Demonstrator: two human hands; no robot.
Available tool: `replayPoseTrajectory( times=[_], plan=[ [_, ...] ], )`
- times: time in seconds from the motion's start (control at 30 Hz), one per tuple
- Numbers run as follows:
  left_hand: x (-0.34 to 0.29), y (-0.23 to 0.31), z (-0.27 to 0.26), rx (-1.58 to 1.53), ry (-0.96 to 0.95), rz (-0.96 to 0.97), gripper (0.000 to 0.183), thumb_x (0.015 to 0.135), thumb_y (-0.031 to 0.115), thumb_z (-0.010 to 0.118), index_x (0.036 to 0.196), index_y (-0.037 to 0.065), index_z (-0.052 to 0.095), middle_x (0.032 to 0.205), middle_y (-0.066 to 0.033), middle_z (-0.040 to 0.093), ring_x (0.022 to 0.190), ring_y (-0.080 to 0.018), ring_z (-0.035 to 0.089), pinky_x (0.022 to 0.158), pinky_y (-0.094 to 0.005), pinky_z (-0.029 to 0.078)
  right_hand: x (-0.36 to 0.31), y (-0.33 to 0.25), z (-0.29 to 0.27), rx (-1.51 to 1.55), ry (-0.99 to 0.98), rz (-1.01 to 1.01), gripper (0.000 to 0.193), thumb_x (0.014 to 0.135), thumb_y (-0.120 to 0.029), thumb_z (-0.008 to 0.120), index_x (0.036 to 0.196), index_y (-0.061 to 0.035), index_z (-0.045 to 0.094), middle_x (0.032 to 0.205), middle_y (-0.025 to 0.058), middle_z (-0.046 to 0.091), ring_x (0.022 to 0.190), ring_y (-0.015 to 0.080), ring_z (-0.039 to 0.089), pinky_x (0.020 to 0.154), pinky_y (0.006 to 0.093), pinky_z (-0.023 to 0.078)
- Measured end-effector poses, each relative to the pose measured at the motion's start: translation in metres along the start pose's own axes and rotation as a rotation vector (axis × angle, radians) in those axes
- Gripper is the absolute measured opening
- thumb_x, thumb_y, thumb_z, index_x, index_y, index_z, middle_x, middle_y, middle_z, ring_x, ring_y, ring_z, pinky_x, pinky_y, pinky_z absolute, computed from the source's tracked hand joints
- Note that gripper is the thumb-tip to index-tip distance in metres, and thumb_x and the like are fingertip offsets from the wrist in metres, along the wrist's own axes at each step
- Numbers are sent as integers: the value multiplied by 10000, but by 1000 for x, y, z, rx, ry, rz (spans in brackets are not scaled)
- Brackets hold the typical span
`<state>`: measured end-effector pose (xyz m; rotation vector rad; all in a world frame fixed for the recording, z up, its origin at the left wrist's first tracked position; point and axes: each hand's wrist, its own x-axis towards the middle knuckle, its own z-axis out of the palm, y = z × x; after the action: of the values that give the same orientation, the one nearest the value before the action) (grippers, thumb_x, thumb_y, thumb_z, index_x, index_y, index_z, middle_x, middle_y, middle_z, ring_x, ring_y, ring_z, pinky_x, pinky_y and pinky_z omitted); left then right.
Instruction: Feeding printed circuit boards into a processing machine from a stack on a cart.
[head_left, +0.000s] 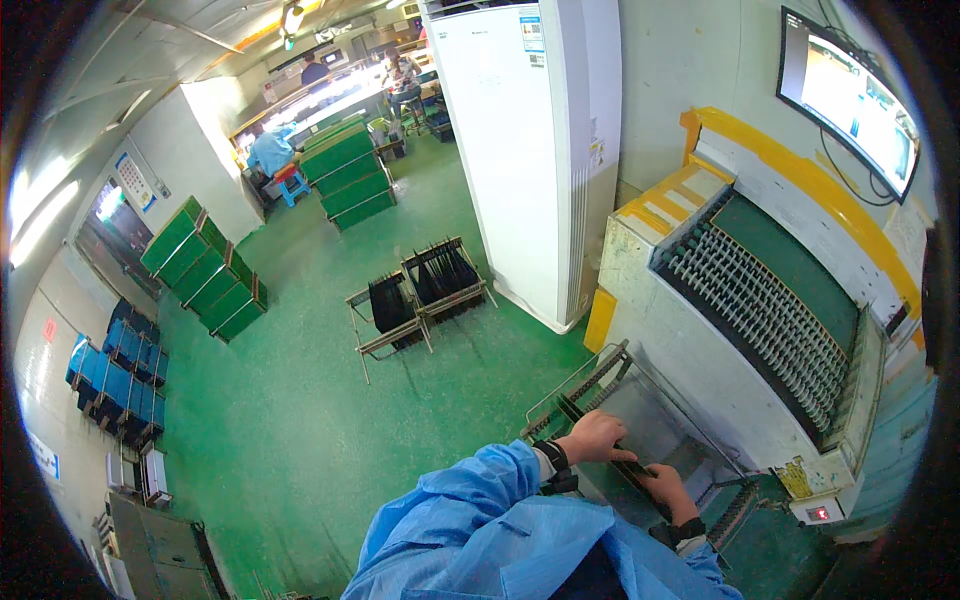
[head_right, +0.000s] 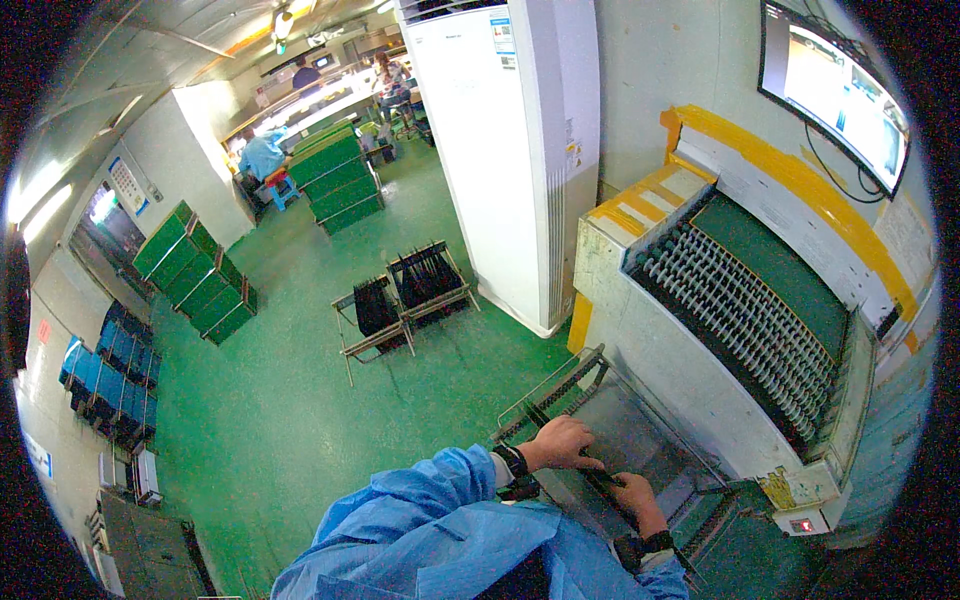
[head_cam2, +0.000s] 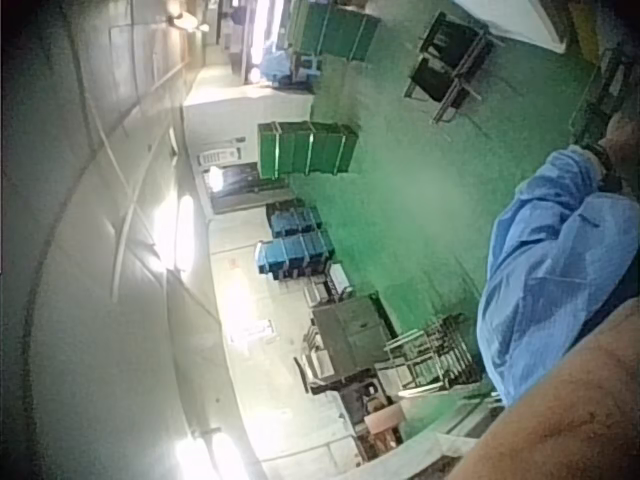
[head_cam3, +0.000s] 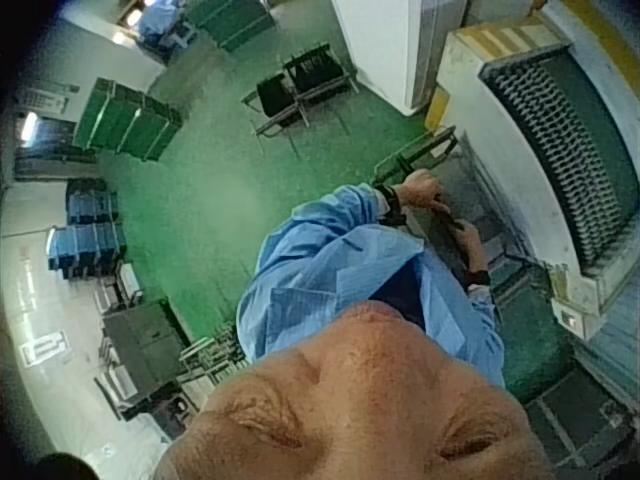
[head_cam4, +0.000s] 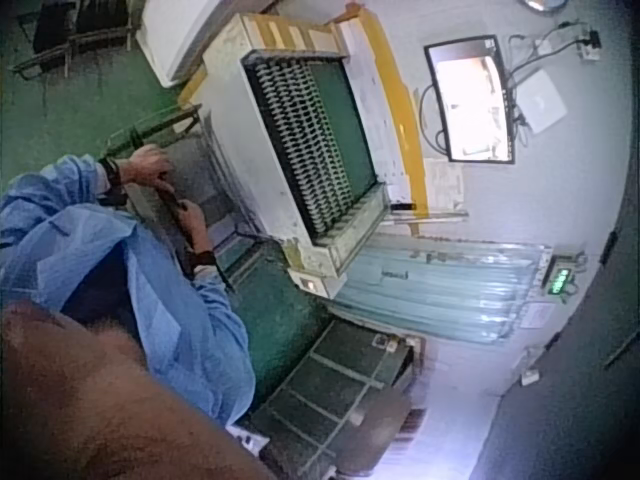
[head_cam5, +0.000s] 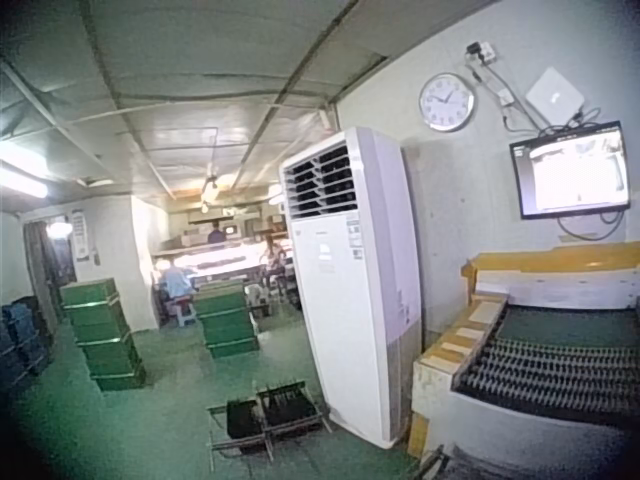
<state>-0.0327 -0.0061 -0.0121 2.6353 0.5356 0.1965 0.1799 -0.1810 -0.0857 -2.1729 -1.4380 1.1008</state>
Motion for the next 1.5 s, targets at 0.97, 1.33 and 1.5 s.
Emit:
replayPoseTrajectory(
  times=[0.97,1.33,1.5],
  plan=[
    [-1,0,2,21,13,13,655,850,723,592,803,77,684,838,-121,649,897,-324,621,840,-443,469,10,16,7,-34,-17,38,420,837,-427,725,1134,-130,750,1065,176,736,1011,371,698,897,456,539],
    [0,-2,5,8,27,10,647,832,734,600,768,95,676,810,-111,645,875,-324,621,819,-441,465,3,2,1,-36,14,12,409,868,-375,718,1101,-41,746,990,190,743,904,321,720,822,417,538],
    [0,-1,4,11,32,14,642,830,724,609,752,90,674,809,-117,646,863,-330,624,806,-443,469,6,10,4,-42,16,-11,396,864,-364,723,1098,-45,744,987,187,743,902,326,719,820,415,539]
  ],
)
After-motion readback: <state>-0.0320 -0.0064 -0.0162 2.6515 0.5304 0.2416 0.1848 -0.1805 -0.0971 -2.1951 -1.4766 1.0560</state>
